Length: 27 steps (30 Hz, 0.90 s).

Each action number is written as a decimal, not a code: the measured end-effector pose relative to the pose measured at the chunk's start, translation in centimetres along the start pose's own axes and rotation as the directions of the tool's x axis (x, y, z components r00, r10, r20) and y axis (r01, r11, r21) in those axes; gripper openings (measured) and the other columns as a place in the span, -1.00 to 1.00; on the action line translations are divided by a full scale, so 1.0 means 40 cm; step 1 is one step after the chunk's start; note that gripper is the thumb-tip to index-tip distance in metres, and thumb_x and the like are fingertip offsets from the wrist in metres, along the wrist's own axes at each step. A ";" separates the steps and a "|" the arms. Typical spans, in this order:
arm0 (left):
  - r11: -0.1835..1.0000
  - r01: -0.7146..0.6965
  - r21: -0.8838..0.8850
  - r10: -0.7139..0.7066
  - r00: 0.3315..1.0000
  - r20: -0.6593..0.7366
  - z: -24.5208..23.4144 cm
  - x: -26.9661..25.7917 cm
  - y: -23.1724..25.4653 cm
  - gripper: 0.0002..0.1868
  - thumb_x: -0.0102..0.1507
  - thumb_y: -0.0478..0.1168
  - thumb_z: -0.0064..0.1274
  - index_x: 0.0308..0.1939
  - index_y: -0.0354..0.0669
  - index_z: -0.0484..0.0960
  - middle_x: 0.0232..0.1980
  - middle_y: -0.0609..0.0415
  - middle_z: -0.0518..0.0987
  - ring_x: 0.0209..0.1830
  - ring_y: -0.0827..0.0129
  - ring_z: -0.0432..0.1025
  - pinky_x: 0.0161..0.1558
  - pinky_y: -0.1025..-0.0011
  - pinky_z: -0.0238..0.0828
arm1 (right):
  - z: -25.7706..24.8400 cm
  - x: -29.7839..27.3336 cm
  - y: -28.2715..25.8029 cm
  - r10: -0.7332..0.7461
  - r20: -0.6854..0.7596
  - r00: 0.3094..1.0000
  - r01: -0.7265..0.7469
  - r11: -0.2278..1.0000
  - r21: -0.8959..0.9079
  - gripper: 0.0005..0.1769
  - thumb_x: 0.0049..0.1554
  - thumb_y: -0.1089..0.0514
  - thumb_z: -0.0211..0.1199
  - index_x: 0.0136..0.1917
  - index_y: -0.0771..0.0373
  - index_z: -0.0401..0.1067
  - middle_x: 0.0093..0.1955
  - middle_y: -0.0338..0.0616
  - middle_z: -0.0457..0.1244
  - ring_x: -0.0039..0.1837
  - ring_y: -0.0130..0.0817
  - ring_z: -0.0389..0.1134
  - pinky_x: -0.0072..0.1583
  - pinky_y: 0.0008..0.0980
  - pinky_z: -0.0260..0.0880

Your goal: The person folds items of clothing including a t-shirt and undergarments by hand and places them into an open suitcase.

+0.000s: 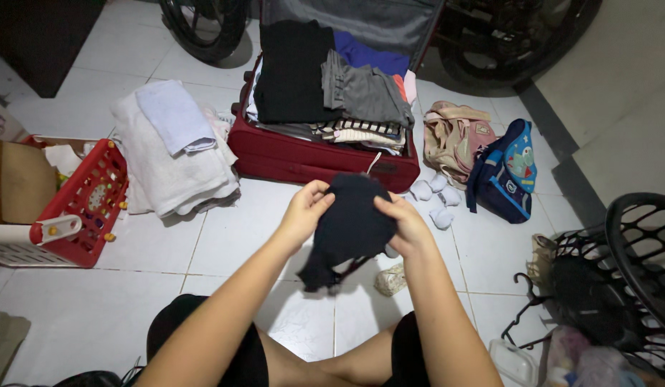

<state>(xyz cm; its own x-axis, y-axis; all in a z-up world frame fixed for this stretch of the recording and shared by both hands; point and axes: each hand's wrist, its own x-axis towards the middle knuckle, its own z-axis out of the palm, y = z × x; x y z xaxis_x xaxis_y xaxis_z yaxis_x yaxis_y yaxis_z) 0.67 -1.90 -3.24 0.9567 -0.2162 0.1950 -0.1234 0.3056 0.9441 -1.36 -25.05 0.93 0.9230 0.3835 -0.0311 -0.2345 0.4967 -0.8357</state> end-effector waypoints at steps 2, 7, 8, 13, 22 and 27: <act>0.979 0.152 -0.137 -0.144 0.987 0.070 -0.014 0.000 0.012 -0.84 0.40 -0.22 -0.01 0.00 -0.20 0.50 -0.14 0.08 0.63 -0.16 0.48 0.51 -0.09 0.49 0.46 | -0.013 0.005 -0.003 0.029 0.024 0.999 -0.031 0.994 0.103 -0.46 0.14 0.07 0.32 0.32 0.38 0.39 0.21 0.02 0.38 0.18 -0.22 0.45 0.27 -0.24 0.44; 0.961 0.173 -0.215 -0.157 0.984 0.089 0.014 -0.022 0.046 -0.68 0.36 -0.23 0.03 0.17 -0.17 0.38 -0.03 0.01 0.66 -0.06 0.41 0.55 0.00 0.46 0.51 | 0.009 0.016 0.017 -0.057 -0.092 0.994 0.065 0.994 0.088 -0.37 0.09 0.11 0.40 0.37 0.30 0.30 0.22 0.02 0.34 0.17 -0.23 0.42 0.25 -0.21 0.41; 0.974 0.158 -0.163 -0.144 0.985 0.094 0.019 -0.026 0.052 -0.63 0.34 -0.24 0.04 0.20 -0.13 0.33 -0.03 0.00 0.66 -0.06 0.41 0.55 0.00 0.46 0.51 | 0.024 0.014 0.015 -0.094 -0.129 0.987 0.096 0.995 0.007 -0.36 0.07 0.13 0.41 0.37 0.24 0.28 0.21 -0.01 0.34 0.16 -0.26 0.41 0.23 -0.22 0.40; 0.993 0.081 0.086 -0.086 0.995 0.048 0.037 -0.039 0.056 -0.44 0.26 -0.29 0.13 0.29 -0.19 0.26 -0.04 -0.12 0.67 -0.09 0.31 0.55 -0.05 0.33 0.50 | 0.062 -0.021 -0.011 -0.005 -0.068 0.998 -0.015 0.956 -0.294 -0.52 0.04 0.20 0.38 0.24 0.30 0.45 0.09 -0.13 0.40 0.07 -0.41 0.43 0.14 -0.41 0.45; 0.934 0.259 0.247 -0.195 0.947 -0.257 0.014 -0.098 -0.074 0.00 0.25 0.04 0.22 0.54 -0.11 -0.13 0.40 -0.28 0.30 0.41 0.00 0.27 0.34 0.21 0.21 | 0.115 -0.002 0.040 -0.453 -0.237 0.859 0.254 0.781 -0.571 -0.70 0.11 0.28 0.37 0.12 0.37 0.48 -0.01 -0.13 0.41 -0.01 -0.46 0.43 0.05 -0.45 0.46; 0.733 0.530 -0.427 -0.567 0.822 0.047 0.003 -0.125 -0.083 -0.13 0.22 0.28 -0.12 0.53 0.02 0.11 0.43 -0.04 0.35 0.37 0.07 0.32 0.23 0.06 0.33 | 0.139 0.001 0.081 -0.329 -0.230 0.916 0.225 0.895 -0.385 -0.65 0.13 0.29 0.34 0.19 0.39 0.46 0.03 -0.11 0.41 0.02 -0.43 0.43 0.09 -0.44 0.46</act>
<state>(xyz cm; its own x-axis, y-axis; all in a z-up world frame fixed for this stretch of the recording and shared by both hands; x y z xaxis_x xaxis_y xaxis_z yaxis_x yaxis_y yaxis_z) -3.72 -1.94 -7.32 0.8441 -0.3951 -0.3624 0.5292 0.5056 0.6814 -3.79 -19.10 1.26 0.9927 0.0084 0.1200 0.1148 0.2312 -0.9661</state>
